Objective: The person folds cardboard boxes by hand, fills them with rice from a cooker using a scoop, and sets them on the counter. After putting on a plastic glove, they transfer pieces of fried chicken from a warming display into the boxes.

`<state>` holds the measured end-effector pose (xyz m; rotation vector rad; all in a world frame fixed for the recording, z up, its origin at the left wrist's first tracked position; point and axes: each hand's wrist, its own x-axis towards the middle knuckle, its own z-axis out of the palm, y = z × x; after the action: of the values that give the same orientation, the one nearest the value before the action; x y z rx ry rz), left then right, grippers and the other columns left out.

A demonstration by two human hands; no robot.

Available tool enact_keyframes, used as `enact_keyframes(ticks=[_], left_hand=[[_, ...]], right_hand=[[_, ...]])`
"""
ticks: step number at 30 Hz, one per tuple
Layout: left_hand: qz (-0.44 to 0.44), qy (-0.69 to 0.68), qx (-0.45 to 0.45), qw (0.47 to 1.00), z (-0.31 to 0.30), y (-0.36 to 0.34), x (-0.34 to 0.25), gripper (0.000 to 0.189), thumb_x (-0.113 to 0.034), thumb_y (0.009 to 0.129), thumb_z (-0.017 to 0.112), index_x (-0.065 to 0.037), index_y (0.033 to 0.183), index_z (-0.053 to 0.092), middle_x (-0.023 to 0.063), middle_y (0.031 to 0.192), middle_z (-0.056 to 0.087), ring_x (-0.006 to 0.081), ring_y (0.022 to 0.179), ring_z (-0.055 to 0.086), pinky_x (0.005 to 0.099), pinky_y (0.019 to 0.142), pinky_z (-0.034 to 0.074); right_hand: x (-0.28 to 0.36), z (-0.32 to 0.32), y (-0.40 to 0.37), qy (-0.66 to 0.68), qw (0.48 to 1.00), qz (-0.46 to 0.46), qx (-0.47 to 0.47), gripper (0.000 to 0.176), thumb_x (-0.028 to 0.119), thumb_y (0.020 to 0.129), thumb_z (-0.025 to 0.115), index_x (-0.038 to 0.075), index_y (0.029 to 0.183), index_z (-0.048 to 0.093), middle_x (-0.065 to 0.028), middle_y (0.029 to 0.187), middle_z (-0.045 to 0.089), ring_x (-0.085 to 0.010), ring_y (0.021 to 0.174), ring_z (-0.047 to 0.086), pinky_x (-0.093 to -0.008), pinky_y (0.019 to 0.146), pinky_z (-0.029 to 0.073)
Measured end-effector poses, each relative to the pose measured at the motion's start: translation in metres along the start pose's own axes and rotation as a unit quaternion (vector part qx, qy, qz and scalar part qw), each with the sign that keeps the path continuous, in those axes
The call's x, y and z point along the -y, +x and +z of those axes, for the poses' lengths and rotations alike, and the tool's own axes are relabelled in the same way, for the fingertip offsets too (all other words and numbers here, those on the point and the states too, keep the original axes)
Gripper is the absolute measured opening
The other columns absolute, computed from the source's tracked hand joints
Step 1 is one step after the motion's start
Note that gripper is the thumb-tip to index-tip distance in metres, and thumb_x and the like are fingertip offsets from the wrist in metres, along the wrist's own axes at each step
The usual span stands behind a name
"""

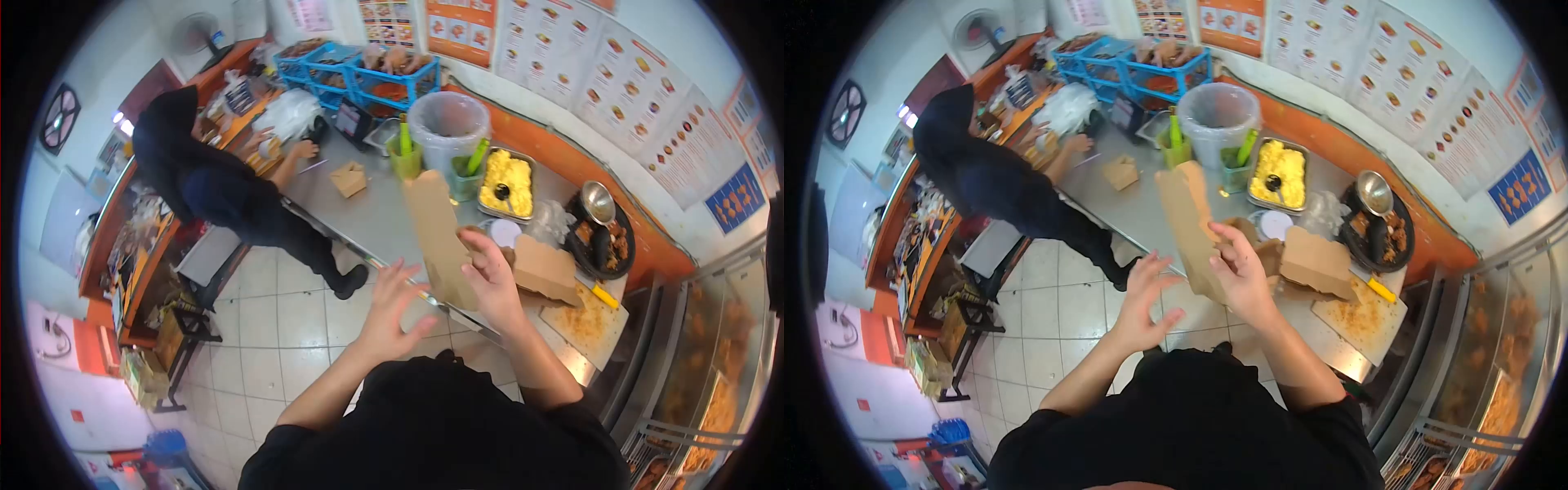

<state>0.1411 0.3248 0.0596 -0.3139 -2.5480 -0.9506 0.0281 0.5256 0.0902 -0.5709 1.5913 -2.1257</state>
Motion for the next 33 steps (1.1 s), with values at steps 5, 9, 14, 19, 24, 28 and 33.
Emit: enact_keyframes(ticks=[5, 9, 14, 19, 24, 28, 33], left_hand=[[-0.254, -0.524, -0.22, 0.783, -0.056, -0.034, 0.046, 0.072, -0.038, 0.103, 0.065, -0.005, 0.157, 0.03, 0.0129, 0.151, 0.046, 0.0244, 0.144, 0.041, 0.0403, 0.119, 0.032], [-0.285, -0.512, -0.204, 0.784, -0.102, -0.072, 0.054, 0.049, -0.033, 0.107, 0.06, -0.002, 0.144, 0.051, 0.0087, 0.137, 0.061, 0.0158, 0.125, 0.056, 0.033, 0.107, 0.044], [-0.286, -0.418, -0.281, 0.815, -0.156, -0.117, 0.078, 0.037, -0.026, 0.11, 0.056, 0.0, 0.136, 0.059, 0.0074, 0.122, 0.069, 0.0137, 0.111, 0.063, 0.0297, 0.099, 0.049], [-0.202, -0.227, -0.328, 0.894, -0.212, -0.157, 0.11, 0.033, -0.011, 0.109, 0.049, 0.003, 0.137, 0.059, 0.0182, 0.132, 0.068, 0.0225, 0.12, 0.065, 0.0335, 0.101, 0.051], [-0.109, 0.092, -0.212, 0.967, -0.246, -0.171, 0.121, 0.042, -0.006, 0.103, 0.055, 0.002, 0.144, 0.056, 0.0233, 0.138, 0.064, 0.0359, 0.124, 0.066, 0.0371, 0.104, 0.052], [-0.115, 0.003, -0.202, 0.973, -0.235, -0.197, 0.137, 0.051, -0.005, 0.096, 0.065, -0.003, 0.146, 0.056, 0.0229, 0.136, 0.064, 0.0384, 0.117, 0.068, 0.0379, 0.093, 0.057], [-0.107, -0.053, -0.158, 0.98, -0.221, -0.204, 0.136, 0.053, -0.003, 0.094, 0.068, 0.0, 0.145, 0.055, 0.0234, 0.14, 0.062, 0.0374, 0.123, 0.066, 0.0379, 0.097, 0.057]], right_hand=[[-0.026, 0.068, 0.0, -0.043, 0.978, 0.073, 0.193, 0.035, -0.008, 0.101, 0.051, 0.005, 0.134, 0.051, -0.0028, 0.127, 0.06, -0.0113, 0.126, 0.055, -0.0286, 0.103, 0.044], [-0.045, 0.148, 0.018, -0.052, 0.966, 0.046, 0.25, 0.034, 0.001, 0.102, 0.057, 0.002, 0.136, 0.052, -0.0054, 0.131, 0.061, -0.0133, 0.125, 0.057, -0.0301, 0.103, 0.047], [-0.065, 0.243, 0.044, 0.085, 0.957, 0.218, 0.172, 0.034, 0.011, 0.103, 0.063, 0.001, 0.135, 0.057, -0.0069, 0.127, 0.067, -0.0157, 0.117, 0.065, -0.0321, 0.099, 0.052], [-0.091, 0.322, 0.043, 0.077, 0.953, 0.199, 0.215, 0.036, 0.017, 0.103, 0.066, 0.002, 0.135, 0.06, -0.0057, 0.122, 0.07, -0.015, 0.108, 0.067, -0.0332, 0.095, 0.054], [-0.116, 0.358, 0.034, 0.027, 0.962, 0.214, 0.165, 0.039, 0.023, 0.102, 0.068, 0.003, 0.135, 0.06, -0.0061, 0.123, 0.069, -0.0169, 0.11, 0.067, -0.0346, 0.095, 0.054], [-0.121, 0.358, 0.02, 0.071, 0.937, 0.317, 0.13, 0.042, 0.027, 0.102, 0.068, 0.004, 0.137, 0.059, -0.0079, 0.127, 0.067, -0.0199, 0.114, 0.067, -0.0374, 0.096, 0.054], [-0.129, 0.333, 0.015, 0.086, 0.93, 0.326, 0.143, 0.043, 0.026, 0.102, 0.069, 0.004, 0.137, 0.059, -0.0096, 0.129, 0.066, -0.0215, 0.115, 0.066, -0.0397, 0.097, 0.054]])
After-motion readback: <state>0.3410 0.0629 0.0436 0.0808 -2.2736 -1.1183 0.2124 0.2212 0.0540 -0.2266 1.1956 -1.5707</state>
